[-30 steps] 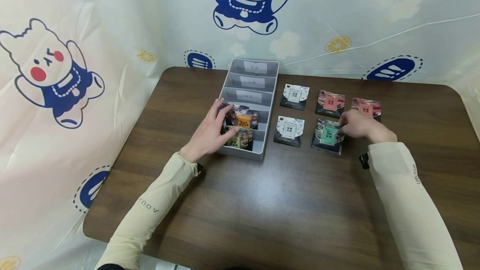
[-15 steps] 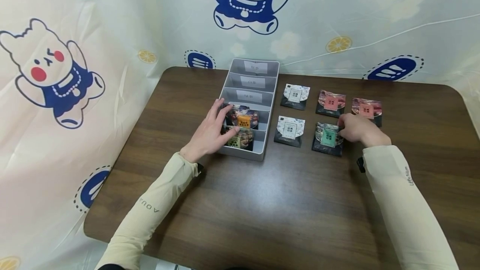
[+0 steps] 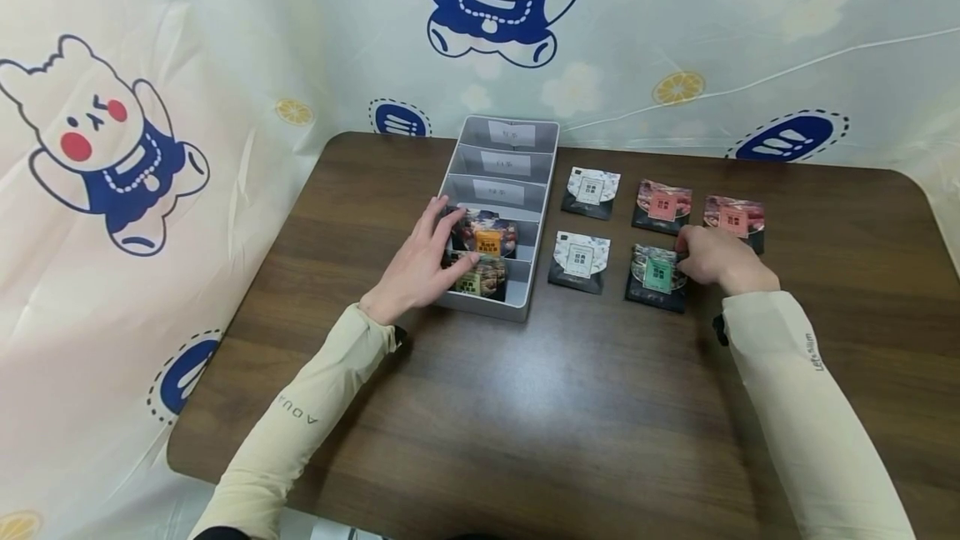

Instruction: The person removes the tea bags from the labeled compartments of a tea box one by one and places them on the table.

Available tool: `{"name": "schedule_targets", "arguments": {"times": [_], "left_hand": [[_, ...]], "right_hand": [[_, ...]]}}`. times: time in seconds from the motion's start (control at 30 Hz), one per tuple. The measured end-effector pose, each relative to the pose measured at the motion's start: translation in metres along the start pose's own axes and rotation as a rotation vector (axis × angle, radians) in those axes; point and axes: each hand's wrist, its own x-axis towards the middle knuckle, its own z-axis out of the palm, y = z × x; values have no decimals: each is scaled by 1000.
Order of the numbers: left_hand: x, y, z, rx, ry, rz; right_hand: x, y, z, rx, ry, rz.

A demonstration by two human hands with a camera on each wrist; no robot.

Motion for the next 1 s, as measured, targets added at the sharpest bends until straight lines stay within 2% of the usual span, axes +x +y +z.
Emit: {"name": "schedule_targets", "arguments": {"times": [0.37, 0.5, 0.73, 0.87, 1.0], "left_hand": [[-1, 0, 1, -6, -10, -10], [-2, 0, 2, -23, 7, -24], [-2, 1, 1, -49, 4, -75], [-1, 1, 0, -48, -9, -81], [0, 1, 0, -46, -12, -87]], "right_hand": [[-3, -2, -1, -18, -6, 28], [-4, -1, -3, -14, 8, 23], [-2, -15, -7, 1, 99, -16], [1, -30, -10, 12, 134, -40], [4, -50, -13, 34, 214, -97]]}}
